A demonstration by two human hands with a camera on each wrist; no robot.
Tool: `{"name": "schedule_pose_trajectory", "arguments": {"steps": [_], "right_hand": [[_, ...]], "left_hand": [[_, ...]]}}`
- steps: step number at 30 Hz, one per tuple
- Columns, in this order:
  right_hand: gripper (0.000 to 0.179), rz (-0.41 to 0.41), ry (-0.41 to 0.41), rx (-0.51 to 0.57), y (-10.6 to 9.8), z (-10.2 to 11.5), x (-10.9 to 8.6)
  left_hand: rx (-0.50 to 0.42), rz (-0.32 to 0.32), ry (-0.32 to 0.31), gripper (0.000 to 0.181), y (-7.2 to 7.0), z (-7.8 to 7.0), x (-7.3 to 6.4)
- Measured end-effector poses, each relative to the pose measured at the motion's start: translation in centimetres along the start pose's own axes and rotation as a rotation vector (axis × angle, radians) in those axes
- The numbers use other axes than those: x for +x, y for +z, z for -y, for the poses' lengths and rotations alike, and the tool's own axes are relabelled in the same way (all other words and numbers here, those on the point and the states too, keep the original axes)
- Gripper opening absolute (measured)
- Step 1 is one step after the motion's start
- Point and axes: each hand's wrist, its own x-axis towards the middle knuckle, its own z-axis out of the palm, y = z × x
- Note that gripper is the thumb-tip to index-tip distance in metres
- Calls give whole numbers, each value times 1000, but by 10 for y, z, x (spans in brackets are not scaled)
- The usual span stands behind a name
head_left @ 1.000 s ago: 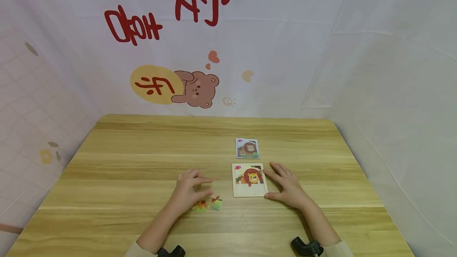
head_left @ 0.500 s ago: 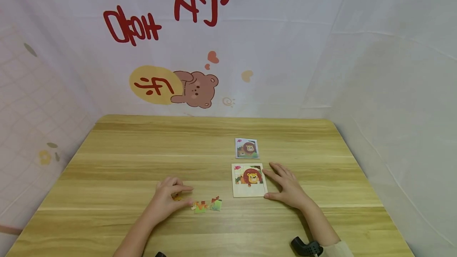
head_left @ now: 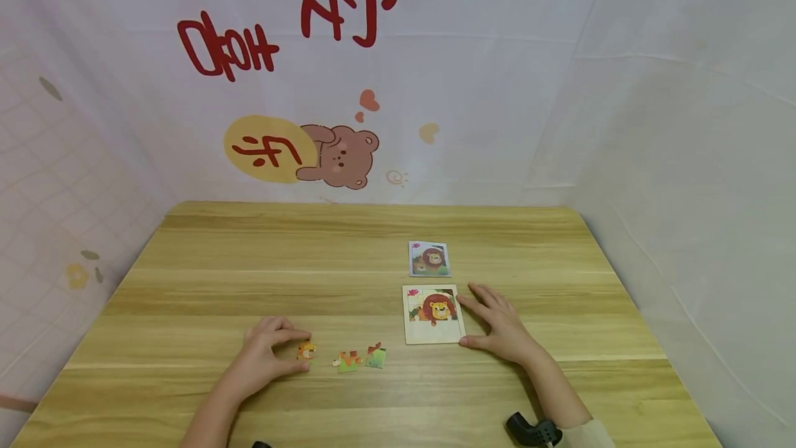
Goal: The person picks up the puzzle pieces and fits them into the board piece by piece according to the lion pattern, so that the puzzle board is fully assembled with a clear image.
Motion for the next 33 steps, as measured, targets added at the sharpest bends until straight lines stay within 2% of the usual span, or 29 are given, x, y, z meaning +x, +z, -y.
{"name": "schedule_pose_trajectory", "arguments": {"steps": [11, 19, 26, 33], "right_hand": [[81, -1, 3, 1, 1, -1, 0], [81, 1, 11, 16, 0, -1, -1], [81, 3, 12, 8, 1, -2, -1], [81, 0, 6, 5, 2, -2, -1]], "left_hand": [[25, 44, -17, 45, -5, 3, -3], [34, 56, -40, 39, -4, 3, 1], [15, 64, -65, 38, -1, 3, 4], [-52, 48, -50, 41, 4, 0, 8]]}}
